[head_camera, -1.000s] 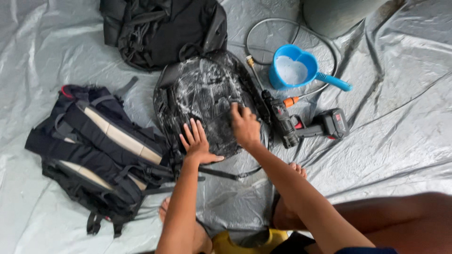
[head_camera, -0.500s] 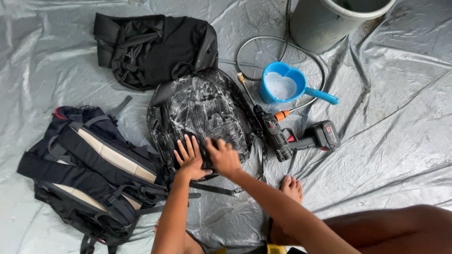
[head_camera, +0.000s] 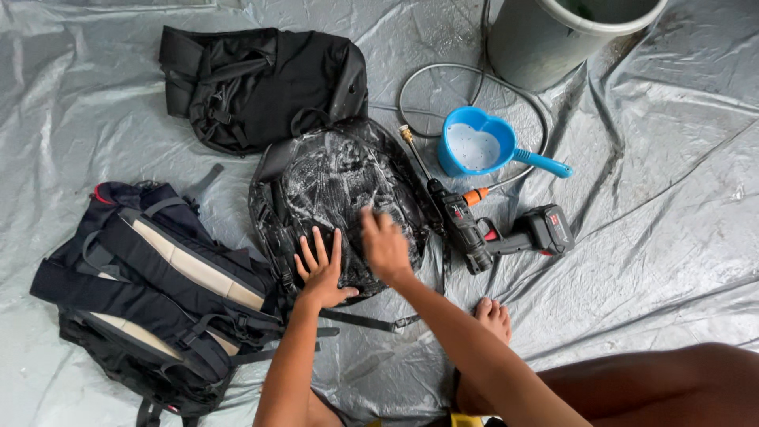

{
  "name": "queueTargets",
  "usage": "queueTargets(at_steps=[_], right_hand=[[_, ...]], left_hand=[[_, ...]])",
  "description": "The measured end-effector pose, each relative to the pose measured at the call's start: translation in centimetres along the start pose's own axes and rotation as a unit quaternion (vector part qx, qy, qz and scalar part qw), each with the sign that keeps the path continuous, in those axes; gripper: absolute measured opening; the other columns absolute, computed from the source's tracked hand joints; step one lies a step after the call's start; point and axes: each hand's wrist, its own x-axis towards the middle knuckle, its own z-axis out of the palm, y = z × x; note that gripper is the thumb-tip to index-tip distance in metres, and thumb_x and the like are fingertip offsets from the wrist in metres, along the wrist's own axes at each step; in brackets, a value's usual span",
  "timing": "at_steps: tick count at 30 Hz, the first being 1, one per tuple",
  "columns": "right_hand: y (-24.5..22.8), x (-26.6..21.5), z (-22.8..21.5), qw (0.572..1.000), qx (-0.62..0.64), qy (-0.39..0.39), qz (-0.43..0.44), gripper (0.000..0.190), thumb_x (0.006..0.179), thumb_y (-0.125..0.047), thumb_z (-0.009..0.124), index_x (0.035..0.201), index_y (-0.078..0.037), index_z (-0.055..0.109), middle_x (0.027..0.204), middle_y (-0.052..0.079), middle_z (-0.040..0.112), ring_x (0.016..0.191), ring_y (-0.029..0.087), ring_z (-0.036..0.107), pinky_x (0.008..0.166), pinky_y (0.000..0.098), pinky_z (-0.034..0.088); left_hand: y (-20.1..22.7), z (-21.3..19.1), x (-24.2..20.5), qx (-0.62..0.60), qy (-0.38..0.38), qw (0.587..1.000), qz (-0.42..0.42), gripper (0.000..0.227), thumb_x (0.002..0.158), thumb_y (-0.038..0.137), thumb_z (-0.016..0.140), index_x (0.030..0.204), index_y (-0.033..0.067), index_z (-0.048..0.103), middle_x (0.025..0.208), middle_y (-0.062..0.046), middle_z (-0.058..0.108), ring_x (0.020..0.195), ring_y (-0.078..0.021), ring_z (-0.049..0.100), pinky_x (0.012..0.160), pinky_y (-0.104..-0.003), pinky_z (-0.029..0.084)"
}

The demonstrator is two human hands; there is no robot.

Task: The person applies a white cleaning substance to a black backpack using their hands, rubbing the surface thoroughly, and then uses a powered spray tool to rinse the backpack with water.

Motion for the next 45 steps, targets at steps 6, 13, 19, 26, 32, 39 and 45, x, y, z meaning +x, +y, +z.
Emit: queueTargets(at_steps=[6,13,19,26,32,39,45], right_hand=[[-3.9,-3.9,2.3,0.993,-0.020,0.057,-0.097,0.051,0.110,-0.034,0.054,0.160,-0.029,0.051,0.113,0.015,0.055,0.085,0.042,0.072,0.056,0.0556,0.066],[3.9,-2.4,-0.5,0.964,-0.189,0.188,0.002,0.047,0.103,-0.035,0.059,0.149,-0.024,0.061,0.107,0.014,0.061,0.075,0.032,0.070,0.047,0.0437,0.060],[-2.8,-5.9,2.8,0.987,-0.079,0.138,0.023,0.056,0.103,-0.025,0.060,0.159,-0.021,0.056,0.105,0.014,0.061,0.073,0.034,0.073,0.049,0.0497,0.062],[-0.6,-6.6,1.1,0.980,-0.126,0.146,-0.057,0.056,0.100,-0.031,0.061,0.156,-0.027,0.055,0.106,0.011,0.059,0.077,0.031,0.071,0.052,0.0442,0.063],[5.5,-5.0,0.6,0.951,-0.190,0.222,0.101,0.050,0.108,-0.035,0.054,0.158,-0.026,0.058,0.111,0.012,0.058,0.081,0.031,0.067,0.054,0.0436,0.061],[-6.7,-9.8,-0.8,0.994,0.093,-0.012,0.049,0.057,0.112,-0.020,0.054,0.169,-0.018,0.045,0.112,0.020,0.058,0.086,0.046,0.074,0.066,0.0598,0.065],[-1.9,-5.5,0.0,0.989,-0.057,0.134,-0.010,0.053,0.105,-0.029,0.058,0.158,-0.023,0.054,0.101,0.012,0.058,0.068,0.032,0.070,0.050,0.0487,0.061]], left_hand=[[-0.9,1.0,1.1,0.045,-0.014,0.998,-0.034,0.160,0.078,0.050,0.099,0.180,0.0288,-0.023,0.177,-0.023,-0.046,0.159,-0.0569,-0.040,0.125,-0.079,-0.020],[-0.3,0.1,-0.1,-0.007,-0.012,1.000,-0.006,0.147,0.090,0.039,0.093,0.180,0.0317,-0.023,0.177,-0.023,-0.045,0.159,-0.0570,-0.039,0.124,-0.078,-0.019],[-1.1,0.5,1.3,-0.018,-0.016,1.000,-0.007,0.140,0.094,0.035,0.088,0.181,0.0329,-0.021,0.177,-0.021,-0.045,0.157,-0.0573,-0.042,0.124,-0.079,-0.019],[-1.3,-2.2,-0.1,0.071,-0.069,0.995,-0.014,0.146,0.085,0.026,0.090,0.180,0.0421,-0.019,0.180,-0.017,-0.043,0.163,-0.0554,-0.034,0.129,-0.075,0.001],[-2.4,-3.9,-2.1,0.145,-0.038,0.988,0.039,0.159,0.071,0.037,0.105,0.181,0.0442,-0.010,0.187,-0.014,-0.029,0.170,-0.0523,-0.010,0.123,-0.069,0.028],[-1.8,-4.0,-1.9,0.132,0.002,0.991,0.013,0.180,0.056,0.036,0.111,0.181,0.0183,-0.017,0.190,-0.012,-0.016,0.170,-0.0480,0.000,0.119,-0.066,0.033],[-2.8,-3.0,-2.0,0.163,0.090,0.982,-0.004,0.188,0.047,0.056,0.111,0.180,0.0062,-0.011,0.188,-0.020,-0.018,0.169,-0.0496,-0.013,0.129,-0.063,0.015]])
